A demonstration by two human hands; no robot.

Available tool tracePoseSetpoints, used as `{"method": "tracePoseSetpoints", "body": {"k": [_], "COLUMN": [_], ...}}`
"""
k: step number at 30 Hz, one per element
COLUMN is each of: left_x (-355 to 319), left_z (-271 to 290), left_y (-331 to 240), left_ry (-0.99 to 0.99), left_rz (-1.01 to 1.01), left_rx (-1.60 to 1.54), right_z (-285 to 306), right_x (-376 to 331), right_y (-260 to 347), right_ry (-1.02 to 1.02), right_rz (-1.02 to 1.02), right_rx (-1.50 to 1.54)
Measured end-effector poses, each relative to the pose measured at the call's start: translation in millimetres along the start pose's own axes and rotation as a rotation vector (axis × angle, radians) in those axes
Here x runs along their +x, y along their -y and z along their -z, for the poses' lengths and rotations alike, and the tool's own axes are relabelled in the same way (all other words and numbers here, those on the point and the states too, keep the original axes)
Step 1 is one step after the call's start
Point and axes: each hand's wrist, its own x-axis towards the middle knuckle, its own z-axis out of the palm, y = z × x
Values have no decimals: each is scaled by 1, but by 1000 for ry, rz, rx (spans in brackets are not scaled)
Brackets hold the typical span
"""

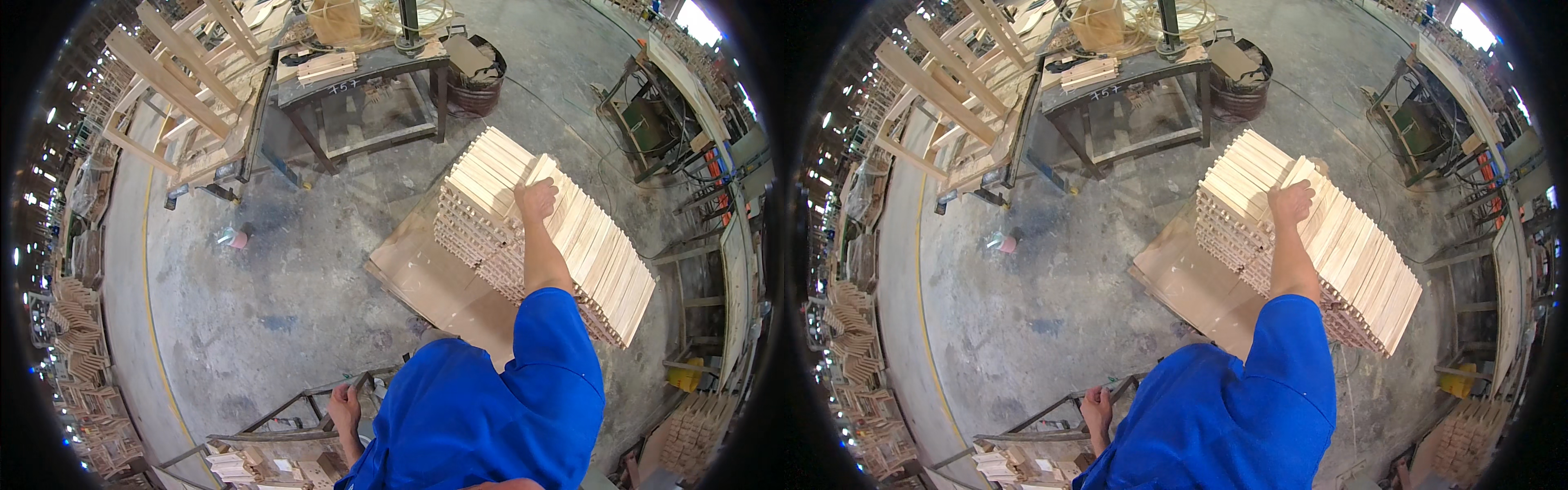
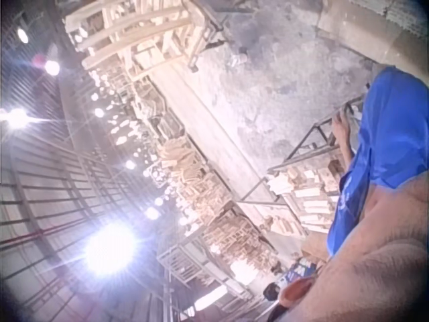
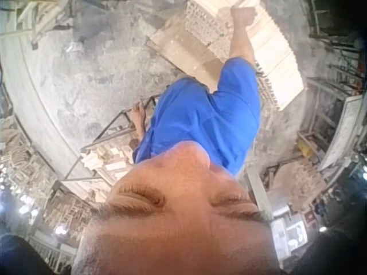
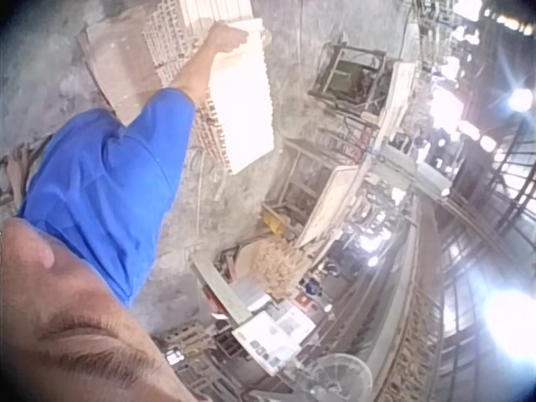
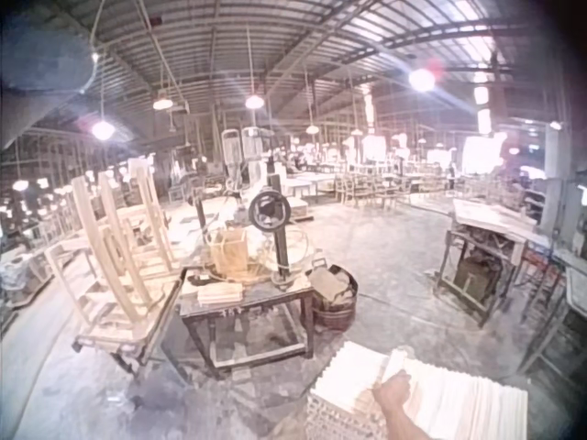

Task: The person repeatedly picks up small wooden dowels and inserts them into pre-drilled holes in wooden slats, then places the assembled pieces into a stack. The task is performed one at a time in a repetitive cycle.

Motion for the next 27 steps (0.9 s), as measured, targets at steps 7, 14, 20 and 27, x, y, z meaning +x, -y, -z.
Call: {"method": "tracePoseSetpoints", "body": {"k": [7,14,20,27], "left_x": [1,0,-6,-22], "left_z": [-7,-17,-15,-3], "left_y": [-10,-3,9,23], "left_ry": [-6,26,20,6], "left_rz": [6,-11,15,83], "left_rx": [22,-82,-106,-59], "right_z": [-16,-38,-20,-32], "right_x": [-16,-12,-6,-43], "right_y": [-6,-16,-5,21], "right_ry": [-53,-232,-61,-91], "right_rz": [169,323,249,568], "right_rx": [-168,-277,-70,460]}}
